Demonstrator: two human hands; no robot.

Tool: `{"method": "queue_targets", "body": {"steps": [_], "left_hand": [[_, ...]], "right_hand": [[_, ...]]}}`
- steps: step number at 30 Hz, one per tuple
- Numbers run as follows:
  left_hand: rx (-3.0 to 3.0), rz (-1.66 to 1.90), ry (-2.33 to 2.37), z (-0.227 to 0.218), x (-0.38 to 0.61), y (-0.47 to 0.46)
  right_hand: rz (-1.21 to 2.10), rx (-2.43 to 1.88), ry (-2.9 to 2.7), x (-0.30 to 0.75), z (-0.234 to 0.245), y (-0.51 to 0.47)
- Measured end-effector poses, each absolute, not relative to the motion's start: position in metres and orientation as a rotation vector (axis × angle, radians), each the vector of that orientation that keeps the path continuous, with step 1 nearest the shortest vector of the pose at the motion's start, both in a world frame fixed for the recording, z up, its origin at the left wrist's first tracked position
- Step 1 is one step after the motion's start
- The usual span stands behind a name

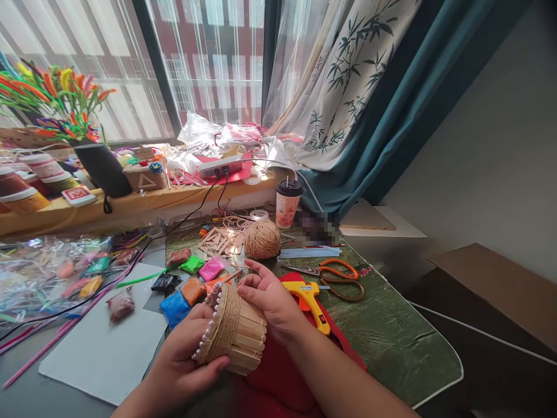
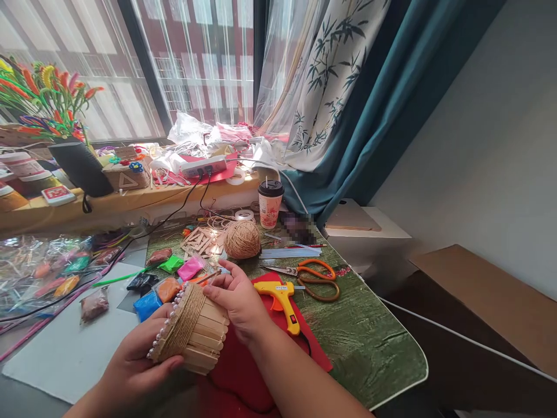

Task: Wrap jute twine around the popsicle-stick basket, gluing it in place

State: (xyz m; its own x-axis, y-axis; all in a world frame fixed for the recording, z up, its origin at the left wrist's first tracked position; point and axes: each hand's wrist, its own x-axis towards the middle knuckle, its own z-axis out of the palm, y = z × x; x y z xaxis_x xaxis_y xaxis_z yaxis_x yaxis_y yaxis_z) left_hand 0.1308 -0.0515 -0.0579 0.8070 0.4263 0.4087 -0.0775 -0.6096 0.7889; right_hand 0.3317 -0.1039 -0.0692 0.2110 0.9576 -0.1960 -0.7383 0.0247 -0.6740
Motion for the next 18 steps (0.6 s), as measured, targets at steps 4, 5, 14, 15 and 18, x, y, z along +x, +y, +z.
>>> {"method": "queue_targets", "body": {"steps": [4, 5, 14, 15, 18], "left_hand": [[2.132, 0.746, 0.218, -0.051, 0.131, -0.052], [2.126, 0.744, 0.215, -0.050, 0.132, -0.052], [1.968, 0.627, 0.610, -0.064, 0.126, -0.054], [1.907, 0.607, 0.676, -0.065, 0.126, -0.055], [1.707, 0.595, 0.824, -0.064, 0.127, -0.058]], "right_hand": [[1.513, -0.803, -0.373, 0.332, -0.065, -0.106], [1.549, -0.809, -0.383, 0.332, -0.065, -0.107], [1.305, -0.883, -0.449, 0.329, -0.071, -0.106], [1.279, -0.894, -0.471, 0.328, -0.071, -0.105], [1.277, -0.919, -0.508, 0.326, -0.069, -0.106]]}}
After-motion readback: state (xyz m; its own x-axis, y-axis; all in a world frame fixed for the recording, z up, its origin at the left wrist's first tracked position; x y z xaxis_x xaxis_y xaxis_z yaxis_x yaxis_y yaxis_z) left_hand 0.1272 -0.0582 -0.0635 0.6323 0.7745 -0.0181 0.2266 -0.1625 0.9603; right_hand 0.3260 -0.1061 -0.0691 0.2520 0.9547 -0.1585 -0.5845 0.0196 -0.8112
